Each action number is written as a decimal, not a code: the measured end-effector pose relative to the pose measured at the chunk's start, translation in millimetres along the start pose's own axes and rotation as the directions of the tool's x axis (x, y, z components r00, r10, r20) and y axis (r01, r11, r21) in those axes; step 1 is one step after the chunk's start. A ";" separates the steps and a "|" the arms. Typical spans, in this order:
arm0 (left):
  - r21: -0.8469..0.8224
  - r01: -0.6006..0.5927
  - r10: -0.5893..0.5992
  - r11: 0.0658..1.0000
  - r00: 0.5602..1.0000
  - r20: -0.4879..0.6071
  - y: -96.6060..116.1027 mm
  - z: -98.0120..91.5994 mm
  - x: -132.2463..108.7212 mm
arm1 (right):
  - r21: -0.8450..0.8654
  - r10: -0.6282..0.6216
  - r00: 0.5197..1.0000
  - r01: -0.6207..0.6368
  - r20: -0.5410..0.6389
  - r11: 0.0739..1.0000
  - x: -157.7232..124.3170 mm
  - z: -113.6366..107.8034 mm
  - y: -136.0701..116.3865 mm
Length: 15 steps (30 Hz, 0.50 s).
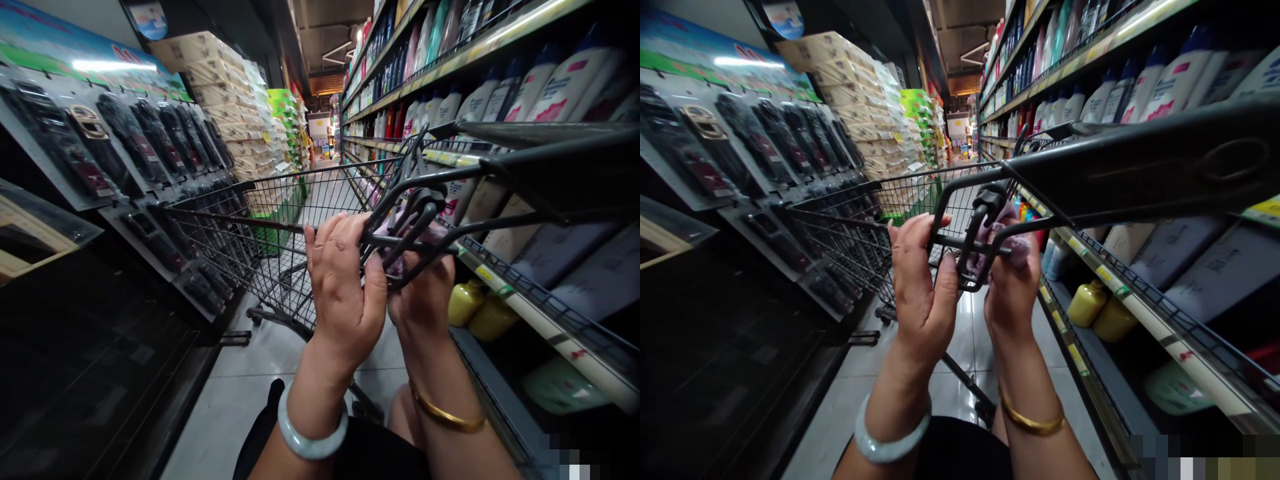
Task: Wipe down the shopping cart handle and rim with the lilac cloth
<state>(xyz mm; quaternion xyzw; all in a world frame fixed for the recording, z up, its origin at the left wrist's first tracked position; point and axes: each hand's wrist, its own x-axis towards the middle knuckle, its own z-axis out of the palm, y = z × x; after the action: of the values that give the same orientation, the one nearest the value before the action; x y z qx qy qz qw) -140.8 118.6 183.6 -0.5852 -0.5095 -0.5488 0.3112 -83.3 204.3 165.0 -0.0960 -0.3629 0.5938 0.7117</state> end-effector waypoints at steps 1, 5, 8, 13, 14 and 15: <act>-0.001 0.004 -0.004 1.000 1.000 0.000 0.1 0.3 0.1 | -0.018 0.033 0.999 -0.033 -0.009 0.999 -0.9 -0.2 2.8; -0.004 0.002 -0.002 1.000 1.000 -0.007 0.4 1.1 0.4 | -0.090 0.257 0.966 -0.260 -0.039 0.962 -6.1 -2.3 15.5; 0.008 0.005 -0.005 1.000 1.000 -0.012 0.8 1.7 0.5 | -0.060 0.180 0.982 -0.183 -0.055 0.981 -6.3 -0.3 10.2; 0.000 -0.002 0.002 1.000 1.000 -0.019 0.7 3.3 -0.2 | 0.005 0.047 0.996 -0.047 -0.074 0.999 0.6 -1.4 6.5; -0.004 -0.002 0.002 1.000 1.000 -0.020 0.7 3.6 -0.4 | -0.012 0.092 0.994 -0.093 -0.055 0.996 1.1 -3.3 10.3; -0.009 -0.002 0.002 1.000 1.000 -0.022 0.7 3.7 -0.6 | -0.037 0.132 0.991 -0.133 -0.032 0.990 1.0 -5.3 14.7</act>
<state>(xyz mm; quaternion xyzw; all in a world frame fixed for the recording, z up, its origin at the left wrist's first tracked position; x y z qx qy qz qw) -138.9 121.6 182.4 -0.5811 -0.5031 -0.5571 0.3144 -91.3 210.8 153.2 -0.1424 -0.3567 0.6311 0.6740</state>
